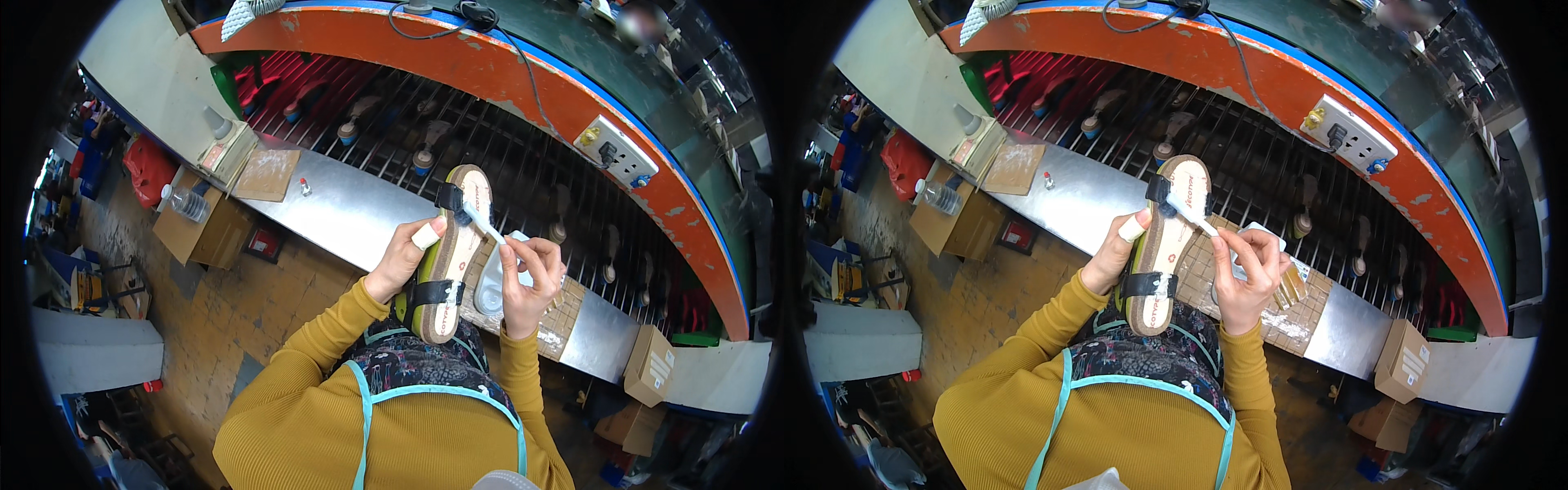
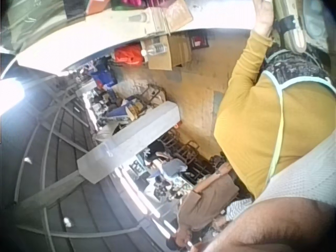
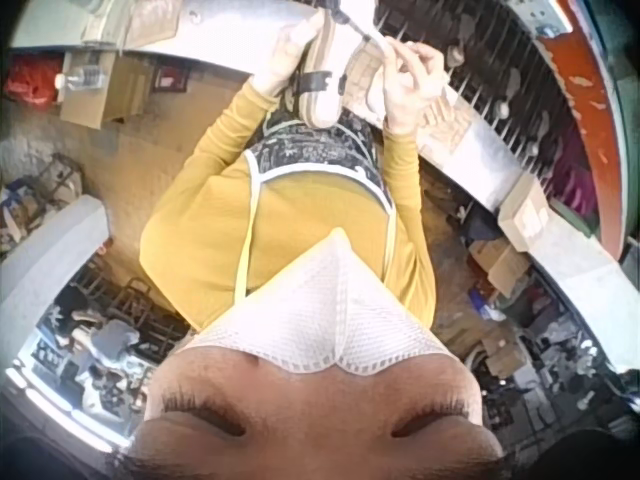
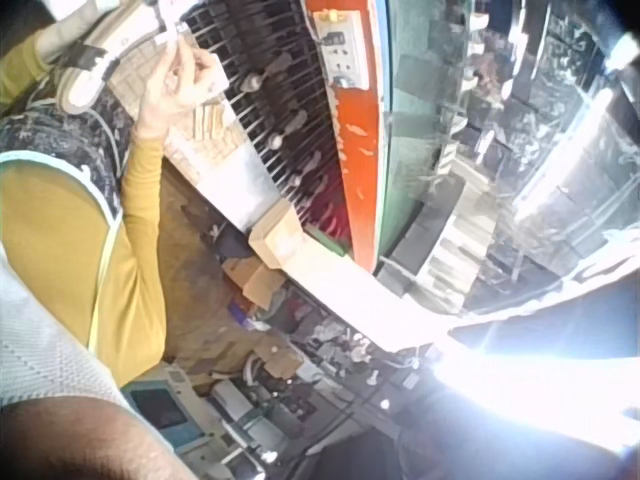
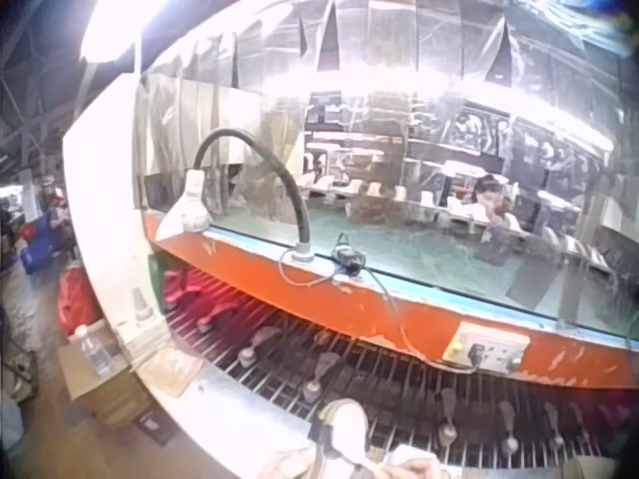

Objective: The person holds a shoe and uses a brush to scrub the sole and sides. They repeatedly dip the brush into a container of liquid and continue cleaning the shoe surfaces.

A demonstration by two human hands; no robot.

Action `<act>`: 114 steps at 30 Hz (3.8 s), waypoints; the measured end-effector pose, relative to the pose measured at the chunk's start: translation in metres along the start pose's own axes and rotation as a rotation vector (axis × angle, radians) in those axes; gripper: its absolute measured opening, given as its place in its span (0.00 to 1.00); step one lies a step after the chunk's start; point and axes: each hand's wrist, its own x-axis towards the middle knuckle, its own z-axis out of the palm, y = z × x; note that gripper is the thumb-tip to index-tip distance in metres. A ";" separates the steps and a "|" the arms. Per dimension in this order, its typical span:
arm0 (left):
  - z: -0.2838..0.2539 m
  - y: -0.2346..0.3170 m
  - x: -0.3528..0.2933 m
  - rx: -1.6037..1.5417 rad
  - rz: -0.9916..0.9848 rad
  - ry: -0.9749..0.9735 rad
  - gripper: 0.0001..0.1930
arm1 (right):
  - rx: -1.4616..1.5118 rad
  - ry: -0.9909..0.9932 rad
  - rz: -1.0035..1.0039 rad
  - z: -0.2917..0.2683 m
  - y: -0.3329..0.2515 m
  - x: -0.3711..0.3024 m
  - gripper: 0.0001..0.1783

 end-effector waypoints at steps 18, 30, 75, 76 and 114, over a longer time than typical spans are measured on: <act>-0.003 0.017 0.005 0.019 -0.103 0.066 0.31 | 0.072 -0.033 -0.088 0.008 0.012 -0.013 0.12; -0.011 0.018 0.017 -0.049 -0.048 0.052 0.32 | 0.068 -0.024 -0.140 0.009 0.011 -0.024 0.13; -0.029 0.004 0.031 0.160 0.147 0.165 0.32 | 0.149 -0.138 -0.004 0.004 0.012 -0.028 0.12; -0.030 0.003 0.032 0.167 0.158 0.157 0.32 | 0.157 -0.149 0.001 0.003 0.014 -0.028 0.12; -0.013 -0.005 0.054 -0.065 0.312 0.420 0.31 | -0.028 -0.074 -0.100 -0.020 0.010 -0.036 0.14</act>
